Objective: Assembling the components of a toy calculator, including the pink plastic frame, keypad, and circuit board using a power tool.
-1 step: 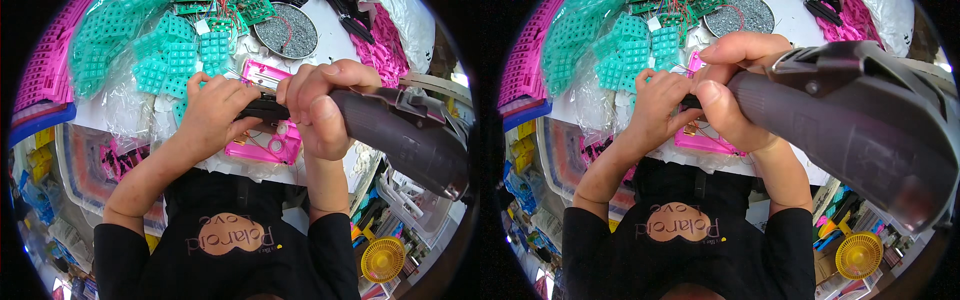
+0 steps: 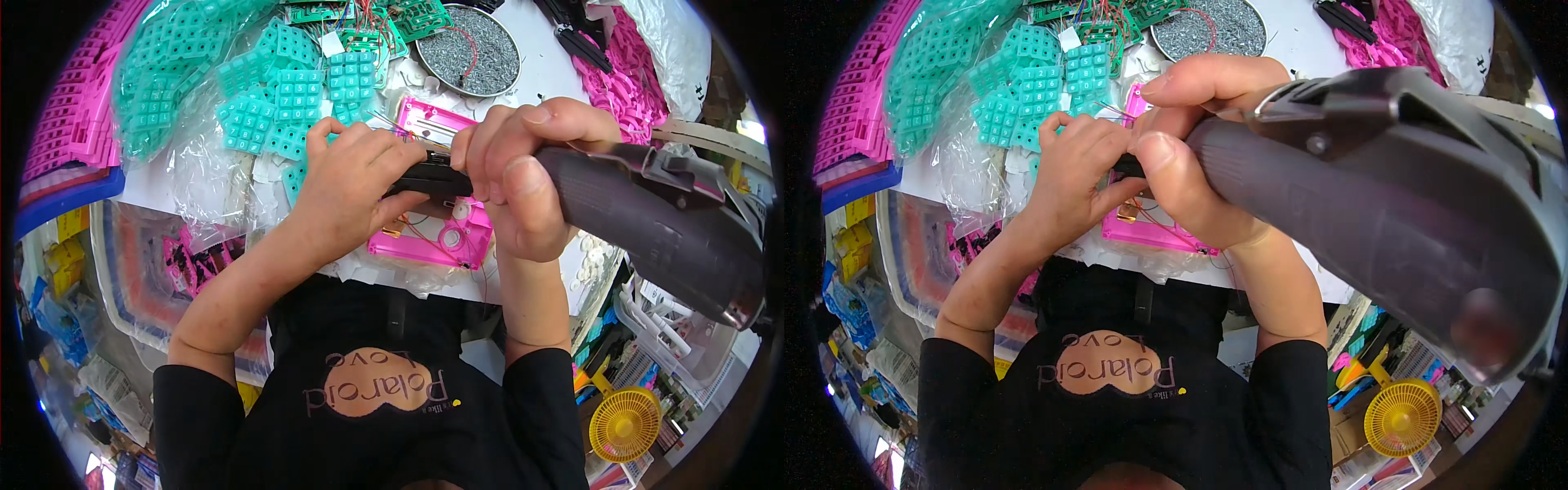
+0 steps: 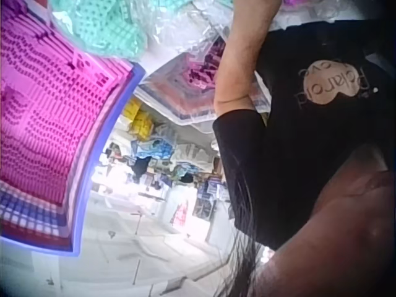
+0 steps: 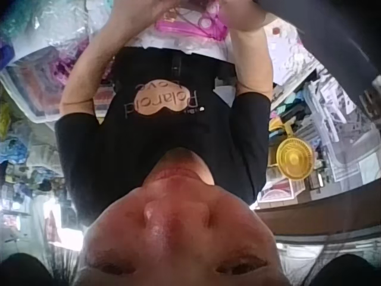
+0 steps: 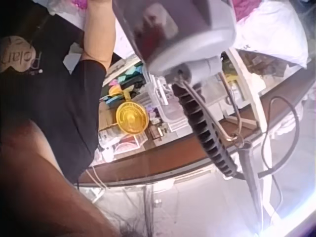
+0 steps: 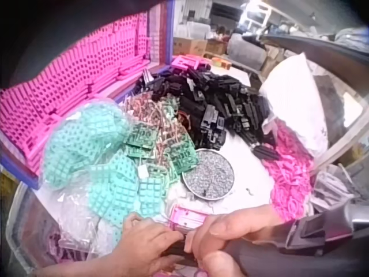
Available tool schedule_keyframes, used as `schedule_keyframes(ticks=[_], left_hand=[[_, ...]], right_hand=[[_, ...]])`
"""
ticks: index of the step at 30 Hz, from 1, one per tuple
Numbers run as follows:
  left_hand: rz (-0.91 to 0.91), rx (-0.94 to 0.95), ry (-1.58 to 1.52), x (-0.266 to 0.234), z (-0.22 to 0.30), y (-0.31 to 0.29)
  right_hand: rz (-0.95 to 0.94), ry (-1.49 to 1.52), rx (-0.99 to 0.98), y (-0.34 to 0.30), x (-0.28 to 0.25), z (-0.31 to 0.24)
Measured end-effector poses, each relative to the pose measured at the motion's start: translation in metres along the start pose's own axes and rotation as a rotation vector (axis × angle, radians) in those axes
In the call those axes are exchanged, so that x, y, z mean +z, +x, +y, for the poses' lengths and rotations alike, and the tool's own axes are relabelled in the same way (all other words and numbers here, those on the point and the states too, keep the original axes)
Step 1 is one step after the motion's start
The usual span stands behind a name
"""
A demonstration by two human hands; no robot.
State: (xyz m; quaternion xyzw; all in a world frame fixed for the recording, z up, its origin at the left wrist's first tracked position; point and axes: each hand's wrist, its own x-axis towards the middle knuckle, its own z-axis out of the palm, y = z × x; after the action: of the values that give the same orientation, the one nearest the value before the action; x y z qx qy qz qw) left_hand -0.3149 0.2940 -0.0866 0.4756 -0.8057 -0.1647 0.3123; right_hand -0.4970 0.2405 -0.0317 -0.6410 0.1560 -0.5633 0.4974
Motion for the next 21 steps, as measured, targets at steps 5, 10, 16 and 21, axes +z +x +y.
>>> schedule_keyframes(ticks=[5, 10, 16, 21], left_hand=[[0.064, 0.038, -0.018, 0.003, 0.0, 0.0], [0.073, 0.085, -0.041, 0.006, -0.006, -0.003], [0.063, 0.067, -0.044, 0.003, -0.001, -0.003], [0.047, 0.087, -0.045, 0.002, -0.005, 0.001]], right_hand=[[-0.035, -0.072, 0.018, 0.0, 0.004, -0.001], [-0.141, -0.074, -0.008, 0.01, 0.008, 0.004], [-0.188, -0.279, 0.037, 0.004, -0.001, -0.006], [0.134, -0.132, 0.083, -0.011, -0.022, -0.023]])
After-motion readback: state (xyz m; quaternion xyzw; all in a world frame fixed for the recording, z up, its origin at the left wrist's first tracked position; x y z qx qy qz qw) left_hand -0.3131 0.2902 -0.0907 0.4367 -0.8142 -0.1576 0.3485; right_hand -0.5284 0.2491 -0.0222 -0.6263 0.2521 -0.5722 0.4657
